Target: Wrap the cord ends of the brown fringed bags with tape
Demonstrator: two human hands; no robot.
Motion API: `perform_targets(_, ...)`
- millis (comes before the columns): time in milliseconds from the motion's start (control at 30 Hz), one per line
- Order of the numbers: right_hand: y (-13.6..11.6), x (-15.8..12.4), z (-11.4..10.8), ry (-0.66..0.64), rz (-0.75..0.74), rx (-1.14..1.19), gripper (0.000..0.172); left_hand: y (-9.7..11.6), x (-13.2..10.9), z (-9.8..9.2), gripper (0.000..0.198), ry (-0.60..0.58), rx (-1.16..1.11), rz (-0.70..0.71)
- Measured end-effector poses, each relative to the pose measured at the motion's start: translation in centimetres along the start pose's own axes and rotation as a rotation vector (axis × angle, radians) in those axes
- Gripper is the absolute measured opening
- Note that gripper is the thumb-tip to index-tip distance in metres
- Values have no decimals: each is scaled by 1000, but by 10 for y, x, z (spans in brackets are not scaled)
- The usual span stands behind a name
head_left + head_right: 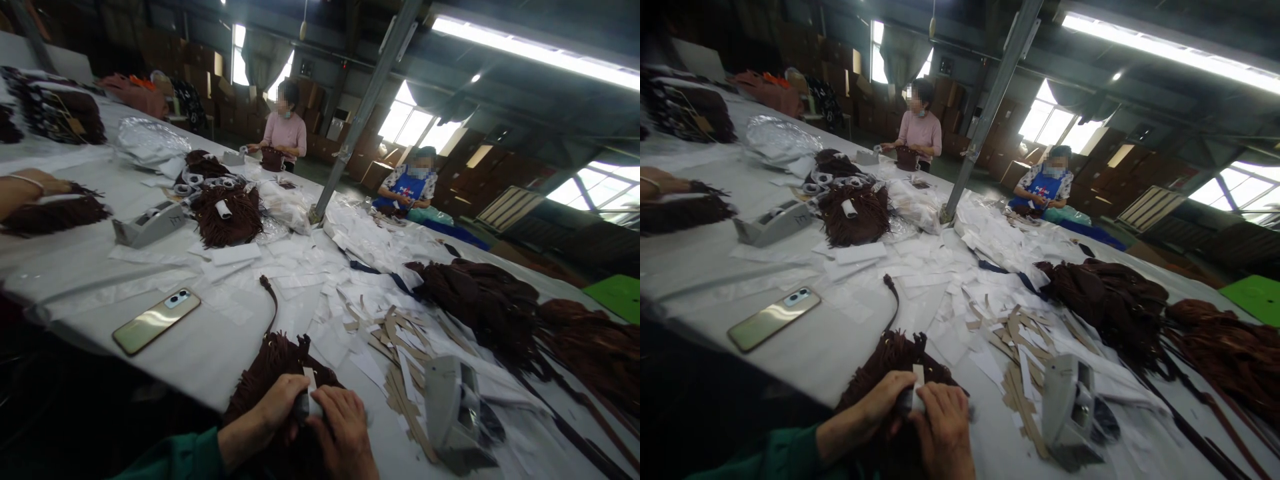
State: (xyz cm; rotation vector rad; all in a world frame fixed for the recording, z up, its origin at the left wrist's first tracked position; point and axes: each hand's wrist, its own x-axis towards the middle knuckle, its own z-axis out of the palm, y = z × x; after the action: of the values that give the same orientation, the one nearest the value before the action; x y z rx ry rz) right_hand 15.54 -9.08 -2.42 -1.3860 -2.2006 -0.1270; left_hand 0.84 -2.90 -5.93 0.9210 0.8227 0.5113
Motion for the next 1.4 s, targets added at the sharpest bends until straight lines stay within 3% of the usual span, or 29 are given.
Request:
perform_targets(200, -5, 3, 1, -63, 34, 23, 36, -3, 3, 0, 47, 120, 179, 144)
perform_targets(333, -4, 5, 3, -159, 126, 116, 32, -4, 2, -1, 48, 152, 231, 198)
perform_targets(500, 3, 6, 8, -148, 217, 171, 31, -9, 5, 1, 50, 82, 198, 103)
perform_targets(633, 0, 7, 8, -135, 207, 139, 23, -8, 9, 1, 50, 87, 185, 97)
perform_targets(733, -2, 8, 5, -134, 186, 79, 26, -3, 7, -1, 48, 64, 187, 99)
perform_targets(833, 2, 7, 1, -136, 126, 31, 30, 11, 0, -4, 45, -57, 192, 68)
perform_targets(933, 9, 5, 3, -97, 109, 48, 25, 27, -7, -7, 27, -175, 318, 147)
perform_targets(1067, 15, -1, 14, -14, 133, 103, 38, 33, -8, -8, 11, -139, 451, 250)
perform_targets(1133, 17, -3, 14, 10, 213, 187, 46, 29, -7, -7, 12, -131, 409, 170)
perform_targets(1233, 20, -1, 3, -110, 456, 471, 61, 26, -7, -7, 14, -117, 355, 106)
perform_targets(1300, 21, 5, -10, -173, 598, 656, 66, 29, -9, -7, 14, -128, 354, 137)
perform_targets(1400, 21, 17, -22, -166, 654, 710, 47, 36, -11, -8, 12, -148, 391, 205)
